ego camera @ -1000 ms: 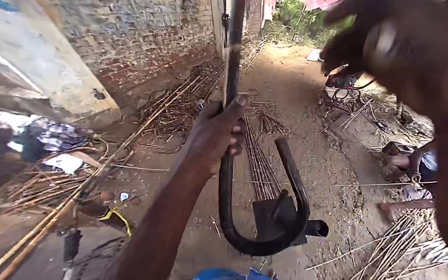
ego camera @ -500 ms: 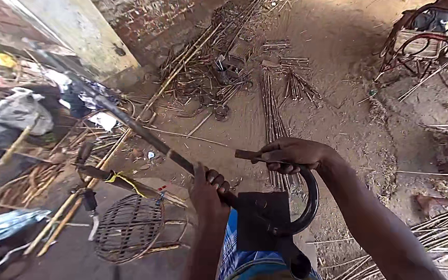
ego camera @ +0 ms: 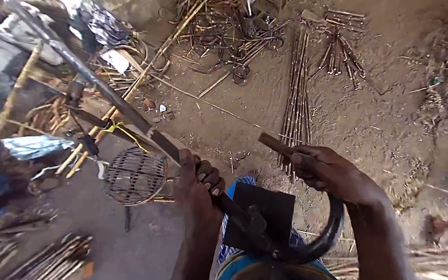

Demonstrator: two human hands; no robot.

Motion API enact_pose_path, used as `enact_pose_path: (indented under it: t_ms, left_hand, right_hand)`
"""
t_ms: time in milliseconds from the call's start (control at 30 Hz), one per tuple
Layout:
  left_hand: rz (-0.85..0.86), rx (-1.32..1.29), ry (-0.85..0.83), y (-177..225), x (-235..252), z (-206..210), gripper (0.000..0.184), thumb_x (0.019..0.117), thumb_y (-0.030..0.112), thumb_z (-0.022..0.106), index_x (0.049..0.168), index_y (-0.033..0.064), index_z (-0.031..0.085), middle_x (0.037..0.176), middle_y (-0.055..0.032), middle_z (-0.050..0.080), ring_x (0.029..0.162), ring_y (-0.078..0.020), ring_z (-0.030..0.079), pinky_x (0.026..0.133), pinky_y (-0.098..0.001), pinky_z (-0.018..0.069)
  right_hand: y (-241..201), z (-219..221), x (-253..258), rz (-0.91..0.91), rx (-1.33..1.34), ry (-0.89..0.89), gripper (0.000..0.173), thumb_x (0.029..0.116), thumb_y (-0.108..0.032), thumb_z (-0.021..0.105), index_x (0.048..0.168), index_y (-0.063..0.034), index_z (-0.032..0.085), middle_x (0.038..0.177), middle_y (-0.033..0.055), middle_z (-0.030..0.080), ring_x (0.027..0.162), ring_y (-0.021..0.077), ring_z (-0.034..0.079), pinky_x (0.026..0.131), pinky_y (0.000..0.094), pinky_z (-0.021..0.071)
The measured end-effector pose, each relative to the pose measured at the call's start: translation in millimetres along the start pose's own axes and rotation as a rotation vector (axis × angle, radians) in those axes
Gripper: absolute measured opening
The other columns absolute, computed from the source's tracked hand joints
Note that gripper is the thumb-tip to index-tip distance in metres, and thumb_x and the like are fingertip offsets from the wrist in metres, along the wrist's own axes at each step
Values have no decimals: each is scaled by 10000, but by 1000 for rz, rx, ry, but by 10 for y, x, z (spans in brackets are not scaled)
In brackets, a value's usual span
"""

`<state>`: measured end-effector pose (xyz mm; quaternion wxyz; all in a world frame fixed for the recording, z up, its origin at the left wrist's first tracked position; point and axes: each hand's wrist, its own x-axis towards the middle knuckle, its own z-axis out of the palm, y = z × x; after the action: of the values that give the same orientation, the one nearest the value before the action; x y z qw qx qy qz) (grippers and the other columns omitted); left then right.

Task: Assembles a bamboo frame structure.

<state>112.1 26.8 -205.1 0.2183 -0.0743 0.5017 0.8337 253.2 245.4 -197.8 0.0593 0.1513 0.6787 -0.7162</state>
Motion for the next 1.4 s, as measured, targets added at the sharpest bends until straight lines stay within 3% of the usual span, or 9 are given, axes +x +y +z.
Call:
enact_pose_path:
  t_ms: [233,500,667,833,1000,1133,1233,1333,1400]
  left_hand:
    - [-62,-22,35,61,51,-3,363,1107,438,410,878,167,491,584,70,357,393,-10,319,355,-141,330]
    - [-25,59,48,59,64,5,354,1103,462,401,913,176,487,592,80,355,392,0,304,353,-132,323]
    - [-65,32,89,139,174,141,323,1112,397,420,929,142,496,586,48,359,394,-30,327,347,-169,344]
    - [-9,91,11,187,209,131,330,1117,369,412,878,160,504,577,70,364,395,-14,331,353,-159,356]
    - [72,286,-197,620,554,320,336,1130,363,352,890,175,495,561,87,372,396,-9,342,352,-152,353]
    - [-11,335,-391,472,776,616,282,1127,331,389,933,144,474,562,66,371,390,-23,347,337,-168,345]
    - [-84,404,-444,243,824,761,294,1124,346,398,917,154,479,558,69,339,384,-21,320,331,-160,315]
    - [-101,433,-445,202,844,778,315,1126,355,380,899,161,480,553,74,334,380,-19,315,333,-158,319]
    - [-105,448,-424,209,824,759,336,1128,358,369,875,165,476,542,78,320,373,-16,304,330,-158,319]
  right_hand:
    - [-60,-7,383,106,12,-193,319,1061,-372,523,1171,-110,668,604,0,433,403,51,334,350,183,291]
    - [152,3,60,52,27,97,329,1045,-459,527,1168,-193,675,591,-29,398,394,43,285,347,183,258]
    - [-13,-127,508,158,189,-272,274,1052,-343,541,1179,-128,656,593,-9,409,387,18,320,339,158,285]
    - [-97,-166,754,64,316,-540,419,1003,-281,608,1361,-72,549,917,109,639,662,161,656,545,310,609]
    - [-218,84,903,-17,579,-639,541,986,-78,501,1515,-126,394,856,68,587,462,84,512,343,217,453]
    - [-108,-60,878,-47,663,-507,480,944,-145,529,1424,-136,532,711,-9,568,428,28,487,347,178,434]
    - [26,-144,741,-18,765,-385,334,1080,-301,420,1272,-102,608,589,-54,461,358,-1,392,308,163,383]
    - [76,-101,626,-38,767,-261,274,1115,-324,404,985,-120,531,582,-65,367,362,-14,320,305,139,326]
    - [118,-68,560,-58,754,-216,248,1117,-309,406,972,-131,501,588,-62,359,369,-13,311,307,134,314]
